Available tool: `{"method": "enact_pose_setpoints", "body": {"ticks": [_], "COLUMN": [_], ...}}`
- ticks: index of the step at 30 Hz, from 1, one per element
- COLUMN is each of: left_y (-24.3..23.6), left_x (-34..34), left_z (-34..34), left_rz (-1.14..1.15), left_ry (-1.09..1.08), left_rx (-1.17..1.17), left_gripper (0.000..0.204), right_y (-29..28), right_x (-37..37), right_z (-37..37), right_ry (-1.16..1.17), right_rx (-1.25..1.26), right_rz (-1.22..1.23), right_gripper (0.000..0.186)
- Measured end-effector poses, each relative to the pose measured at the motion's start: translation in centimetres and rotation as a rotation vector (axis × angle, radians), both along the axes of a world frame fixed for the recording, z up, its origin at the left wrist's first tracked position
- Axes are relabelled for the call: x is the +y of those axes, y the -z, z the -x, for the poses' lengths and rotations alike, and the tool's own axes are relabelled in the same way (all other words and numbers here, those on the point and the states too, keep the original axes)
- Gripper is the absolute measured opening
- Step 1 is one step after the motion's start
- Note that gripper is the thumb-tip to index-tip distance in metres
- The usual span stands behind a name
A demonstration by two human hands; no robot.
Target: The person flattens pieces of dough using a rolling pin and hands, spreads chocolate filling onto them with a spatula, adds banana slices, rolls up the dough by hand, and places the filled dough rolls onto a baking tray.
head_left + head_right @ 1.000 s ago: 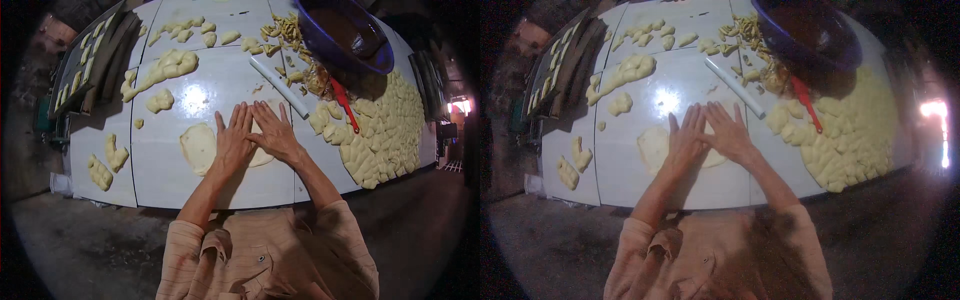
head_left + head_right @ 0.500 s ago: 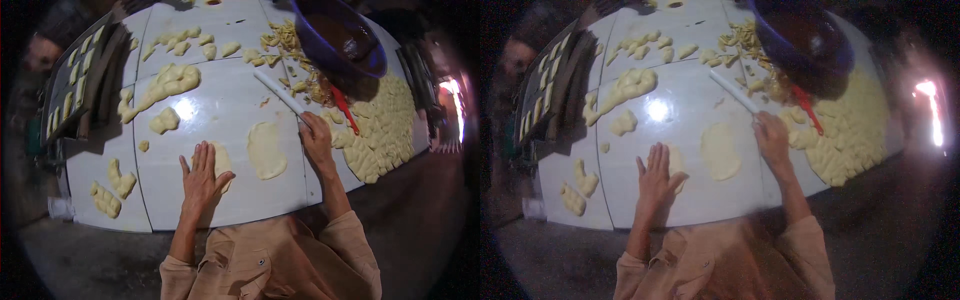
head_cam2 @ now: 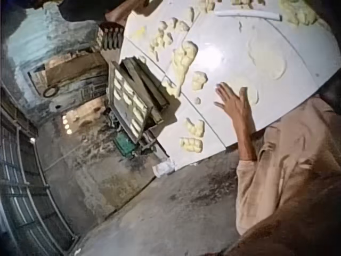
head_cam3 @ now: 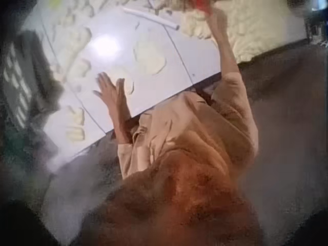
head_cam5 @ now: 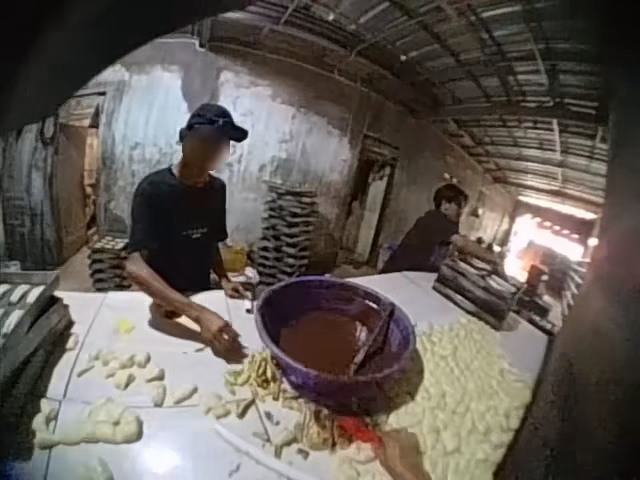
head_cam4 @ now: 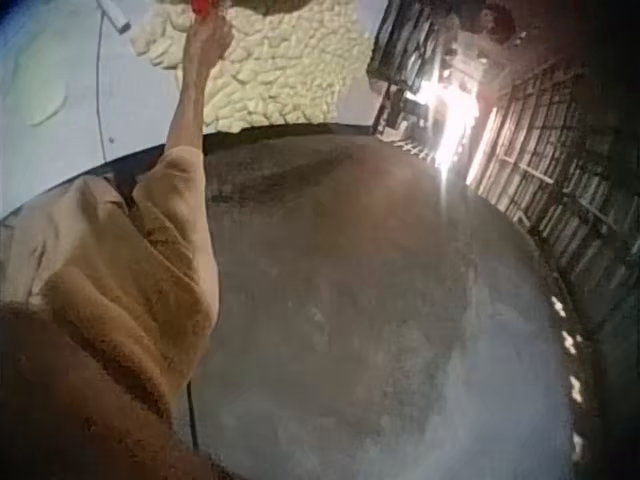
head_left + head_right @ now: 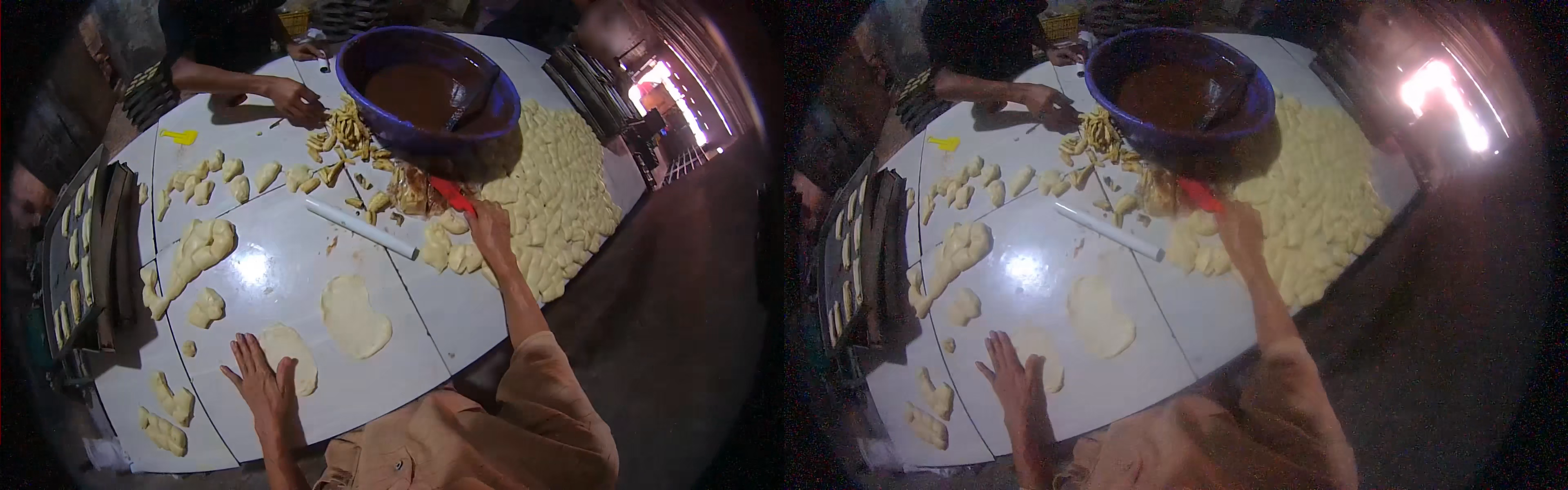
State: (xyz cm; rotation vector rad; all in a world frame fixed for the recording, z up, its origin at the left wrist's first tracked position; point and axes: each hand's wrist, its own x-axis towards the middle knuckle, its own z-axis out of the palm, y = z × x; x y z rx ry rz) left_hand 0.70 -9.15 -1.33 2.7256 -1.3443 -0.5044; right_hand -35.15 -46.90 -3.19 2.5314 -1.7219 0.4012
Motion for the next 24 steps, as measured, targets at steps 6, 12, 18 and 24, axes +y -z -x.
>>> {"method": "enact_pose_setpoints", "body": {"ticks": [6,12,18,24], "left_y": [0.1,2.5,3.7,4.4], "left_x": [-0.1,4.7,6.1,5.7], "left_z": [0.0,4.9,9.7,10.2], "left_rz": [-0.043,0.01,-0.082,-0.056], "left_ry": [-0.123,-0.45,-0.739,-0.816], "left_rx": [0.006,-0.094,-0.138,-0.168], "left_gripper": [0.088,0.082,0.082,0.08], "right_y": [-1.9,-9.8,-14.9,-14.9], "right_x": [0.2,-0.7,-10.7,-17.7], "right_z": [3.8,6.9,2.4,-5.7], "right_ry": [-0.093,-0.134,-0.313,-0.369], "right_rx": [-0.176,-0.532,-0.452,-0.093], "right_rz": [0.007,-0.213,-0.058,-0.191], "right_gripper": [0.025,0.025,0.022,0.031]}}
